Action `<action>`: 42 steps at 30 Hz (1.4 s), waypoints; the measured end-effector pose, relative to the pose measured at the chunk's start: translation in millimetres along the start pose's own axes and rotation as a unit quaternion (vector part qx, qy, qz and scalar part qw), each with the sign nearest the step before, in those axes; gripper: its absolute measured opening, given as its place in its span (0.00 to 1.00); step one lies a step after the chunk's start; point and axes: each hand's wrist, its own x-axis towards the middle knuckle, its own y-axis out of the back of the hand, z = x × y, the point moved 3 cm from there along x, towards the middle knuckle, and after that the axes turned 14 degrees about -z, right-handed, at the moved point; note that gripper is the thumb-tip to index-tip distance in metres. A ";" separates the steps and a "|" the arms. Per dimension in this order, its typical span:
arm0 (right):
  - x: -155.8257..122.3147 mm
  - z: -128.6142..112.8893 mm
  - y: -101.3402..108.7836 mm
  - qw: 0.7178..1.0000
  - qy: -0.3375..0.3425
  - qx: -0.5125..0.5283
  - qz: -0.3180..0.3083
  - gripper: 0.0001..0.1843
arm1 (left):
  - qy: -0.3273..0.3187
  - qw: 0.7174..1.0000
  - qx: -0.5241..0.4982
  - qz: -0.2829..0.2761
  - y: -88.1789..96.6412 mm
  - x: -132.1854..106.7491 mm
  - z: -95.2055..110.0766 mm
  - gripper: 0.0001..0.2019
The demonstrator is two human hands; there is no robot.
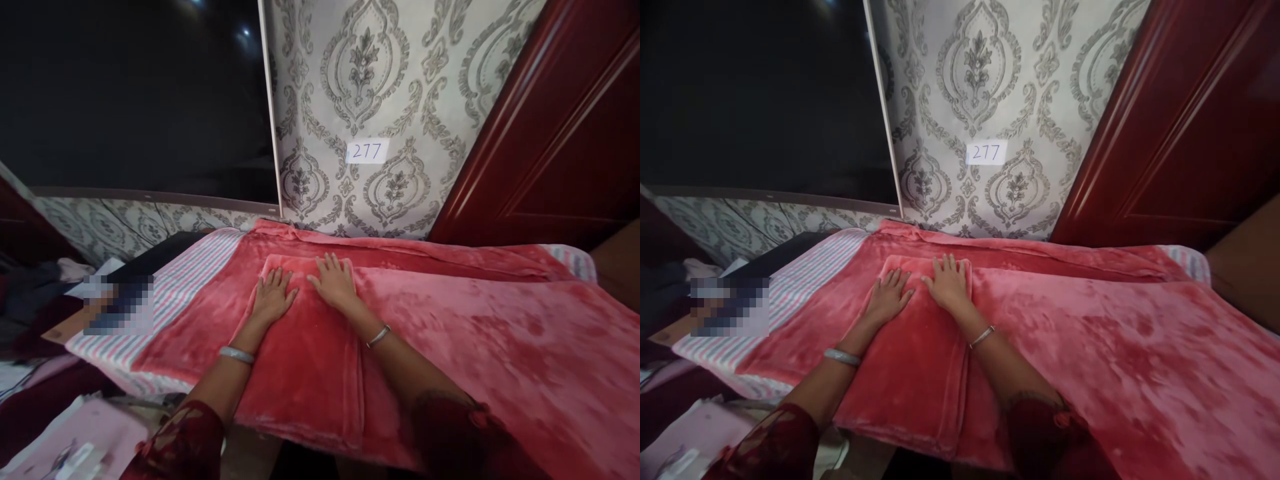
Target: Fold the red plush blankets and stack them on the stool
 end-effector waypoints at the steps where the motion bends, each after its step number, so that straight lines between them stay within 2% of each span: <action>1: 5.0 6.2 -1.1 1.000 -0.010 0.004 -0.004 0.36 | -0.001 1.000 0.000 0.001 -0.4 0.3 -0.3 0.31; 5: 12.9 38.4 -18.6 0.995 -0.089 0.034 -0.043 0.39 | 0.002 1.000 -0.003 -0.012 -1.7 0.9 -0.2 0.31; 7: 12.5 46.9 -25.4 0.994 -0.099 0.039 -0.039 0.40 | 0.008 1.000 -0.001 -0.019 -1.6 -0.4 0.5 0.32; 11: 12.7 48.0 -30.0 0.994 -0.097 0.033 -0.034 0.40 | 0.033 0.998 0.003 -0.056 4.4 -3.0 3.0 0.32; 14: 14.6 46.5 -31.5 0.994 -0.098 0.029 -0.035 0.39 | 0.045 0.995 0.002 -0.092 17.7 4.5 8.0 0.33; 18: 17.1 48.0 -34.2 0.994 -0.097 0.032 -0.038 0.40 | -0.009 0.996 0.032 -0.084 35.3 33.3 14.4 0.32; 19: 17.4 48.4 -34.5 0.994 -0.097 0.033 -0.040 0.41 | -0.013 0.995 0.028 -0.097 35.0 41.5 12.4 0.32; 21: 17.7 49.0 -34.6 0.994 -0.096 0.036 -0.042 0.41 | 0.023 0.993 -0.001 -0.120 29.1 55.3 2.4 0.32; 23: 17.6 49.2 -34.1 0.994 -0.094 0.039 -0.043 0.41 | 0.070 0.990 -0.032 -0.116 20.2 64.3 -10.2 0.34; 26: 18.0 49.7 -33.5 0.994 -0.091 0.042 -0.045 0.42 | 0.085 0.990 -0.042 -0.102 8.7 71.4 -22.7 0.36; 31: 19.6 51.9 -34.6 0.994 -0.088 0.046 -0.043 0.42 | 0.076 0.993 -0.037 -0.085 5.1 74.1 -24.1 0.36; 36: 18.3 51.2 -35.1 0.994 -0.087 0.052 -0.038 0.42 | 0.120 0.989 -0.037 -0.080 9.7 68.8 -14.7 0.38; 39: 15.9 50.8 -33.3 0.994 -0.087 0.052 -0.037 0.40 | 0.132 0.985 -0.042 -0.106 19.0 65.3 -16.0 0.39; 42: 13.9 51.2 -27.6 0.994 -0.090 0.050 -0.048 0.39 | 0.150 0.979 -0.054 -0.126 38.7 56.2 -32.4 0.39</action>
